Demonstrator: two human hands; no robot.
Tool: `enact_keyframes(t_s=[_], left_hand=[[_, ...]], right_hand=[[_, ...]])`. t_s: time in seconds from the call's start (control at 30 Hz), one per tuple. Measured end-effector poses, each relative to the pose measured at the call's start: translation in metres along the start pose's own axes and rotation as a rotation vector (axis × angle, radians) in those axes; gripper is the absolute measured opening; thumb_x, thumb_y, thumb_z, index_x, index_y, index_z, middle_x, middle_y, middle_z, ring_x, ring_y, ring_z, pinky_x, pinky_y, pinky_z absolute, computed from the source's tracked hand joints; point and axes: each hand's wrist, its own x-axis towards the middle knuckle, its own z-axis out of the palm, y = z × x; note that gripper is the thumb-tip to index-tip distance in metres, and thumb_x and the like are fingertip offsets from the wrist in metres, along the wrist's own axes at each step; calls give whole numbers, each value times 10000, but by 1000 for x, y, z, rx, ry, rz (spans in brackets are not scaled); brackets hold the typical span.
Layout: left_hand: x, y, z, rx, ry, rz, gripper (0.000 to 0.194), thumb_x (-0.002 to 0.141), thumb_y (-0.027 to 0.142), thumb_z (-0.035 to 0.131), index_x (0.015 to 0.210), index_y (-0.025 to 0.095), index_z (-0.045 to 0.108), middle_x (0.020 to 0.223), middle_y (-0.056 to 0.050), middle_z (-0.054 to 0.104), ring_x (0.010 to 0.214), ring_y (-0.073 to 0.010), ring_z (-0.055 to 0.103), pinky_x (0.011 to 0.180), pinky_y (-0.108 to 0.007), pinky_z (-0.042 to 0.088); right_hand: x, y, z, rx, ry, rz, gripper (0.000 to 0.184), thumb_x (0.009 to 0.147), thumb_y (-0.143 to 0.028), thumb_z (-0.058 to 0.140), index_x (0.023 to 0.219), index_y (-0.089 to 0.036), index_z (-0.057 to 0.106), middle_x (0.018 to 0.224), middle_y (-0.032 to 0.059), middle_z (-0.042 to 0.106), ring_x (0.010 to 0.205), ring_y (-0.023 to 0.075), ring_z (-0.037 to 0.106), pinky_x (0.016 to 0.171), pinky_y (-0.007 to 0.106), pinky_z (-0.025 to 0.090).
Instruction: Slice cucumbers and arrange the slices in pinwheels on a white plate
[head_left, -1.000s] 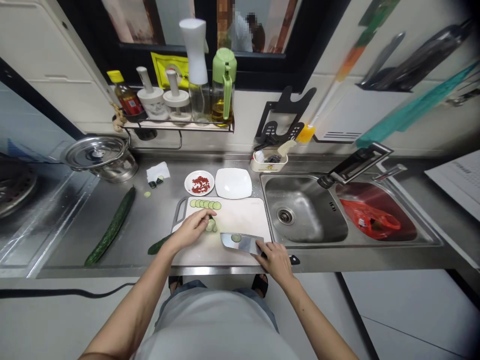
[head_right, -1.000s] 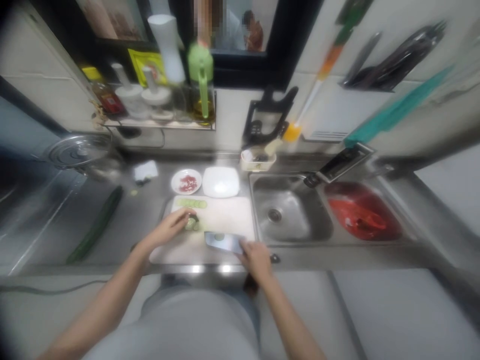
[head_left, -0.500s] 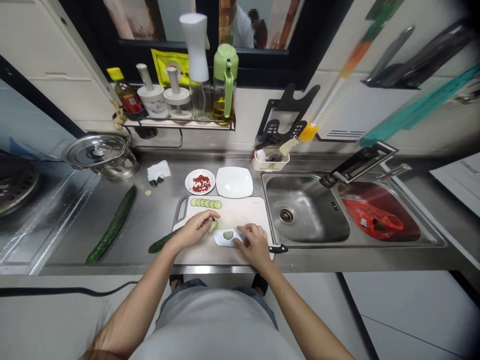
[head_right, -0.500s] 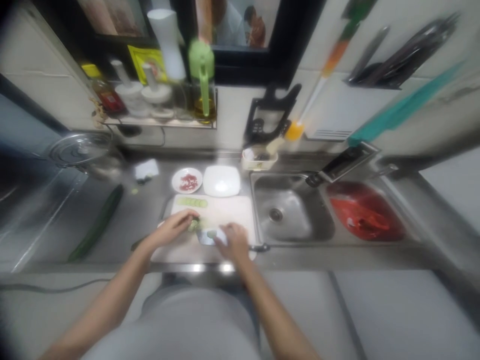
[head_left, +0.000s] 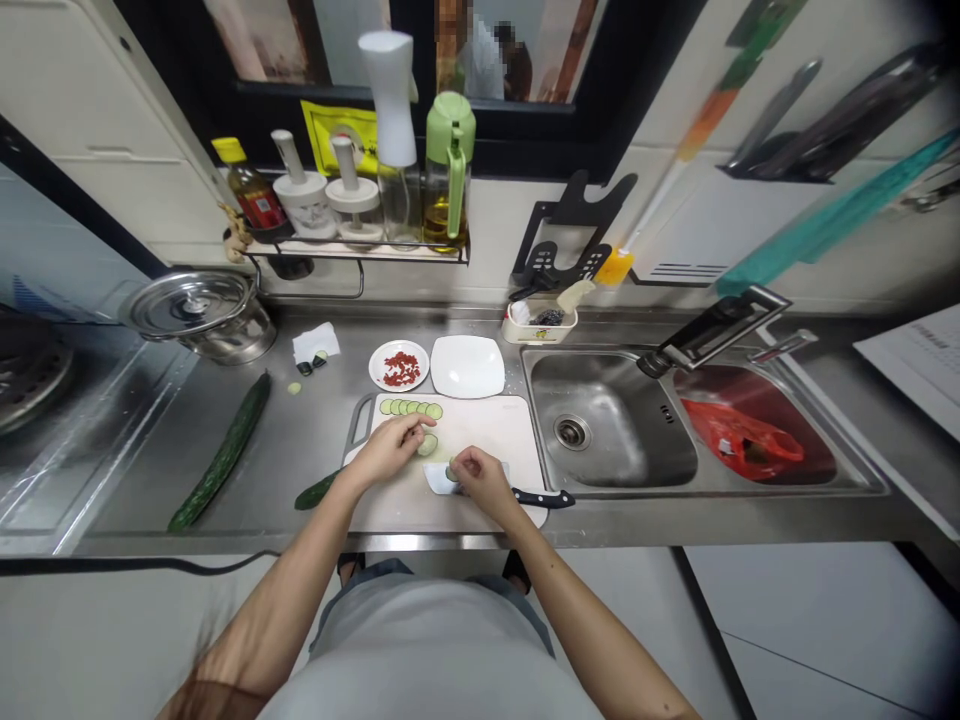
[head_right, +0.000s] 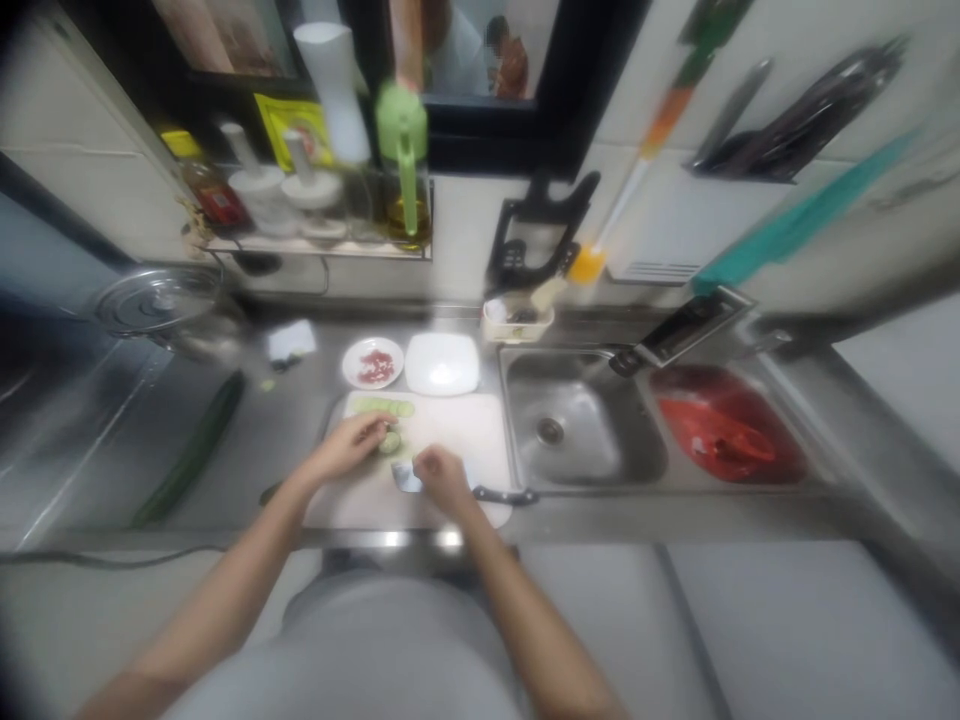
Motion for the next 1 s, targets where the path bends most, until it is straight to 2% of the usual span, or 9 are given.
enact_keyframes(t_s=[0.1,0.2,0.3,0.4,0.53,0.7,0.77,0.87,1.0], left_hand=[[15,-7,4,1,54,-33,291,837,253,506,1093,186,628,836,-22,646,755,-155,569,748,-275,441],[28,-13,9,-63,60,-40,288,829,272,515,1078,176,625,796,-8,630,744,-144,553,747,-271,441],[37,-18,13,-162,49,-26,305,819,293,532,1082,158,609,773,2,608,725,-131,541,725,-257,445],[43,-23,18,-214,60,-28,313,807,295,543,1078,149,603,775,3,607,721,-128,546,725,-258,454],[49,-28,19,-131,91,-90,324,801,240,537,1106,151,599,792,-7,634,713,-135,560,738,-270,457],[32,-26,20,120,259,-215,278,841,254,514,1094,184,606,907,-49,665,824,-181,593,807,-314,448],[17,-20,29,201,222,-193,228,861,273,496,1030,188,622,890,-56,656,831,-193,592,800,-315,445],[-5,-10,50,260,98,-160,194,875,279,485,979,202,629,870,-50,641,809,-188,592,778,-300,440],[-17,0,75,270,27,-131,243,874,249,485,1072,187,611,965,-75,638,879,-201,592,815,-306,433]], right_hand=[[4,9,0,210,24,87,87,707,-287,546,752,-212,539,631,-37,565,568,111,494,549,230,401],[18,9,-1,287,25,148,113,731,-300,466,737,-209,534,638,-28,571,543,104,490,515,222,395],[38,4,-3,195,49,176,178,774,-355,480,736,-202,563,591,-34,543,554,110,485,522,222,394],[60,0,-1,105,10,114,214,772,-390,547,792,-188,612,610,-29,567,609,117,507,574,227,407],[82,2,3,-139,-18,74,185,785,-332,543,793,-169,629,634,-19,593,643,122,515,616,225,402],[103,4,-1,-321,-42,83,107,776,-231,548,742,-175,632,701,-1,631,663,122,505,652,225,371],[110,4,-3,-376,-48,81,101,774,-202,545,729,-173,631,727,13,641,670,126,503,665,231,358],[117,1,-6,-432,-53,79,115,783,-182,534,732,-167,636,742,32,649,680,132,503,671,236,350],[122,-3,-4,-437,-126,32,104,788,-204,555,778,-182,656,731,-5,647,661,114,499,649,211,353]])
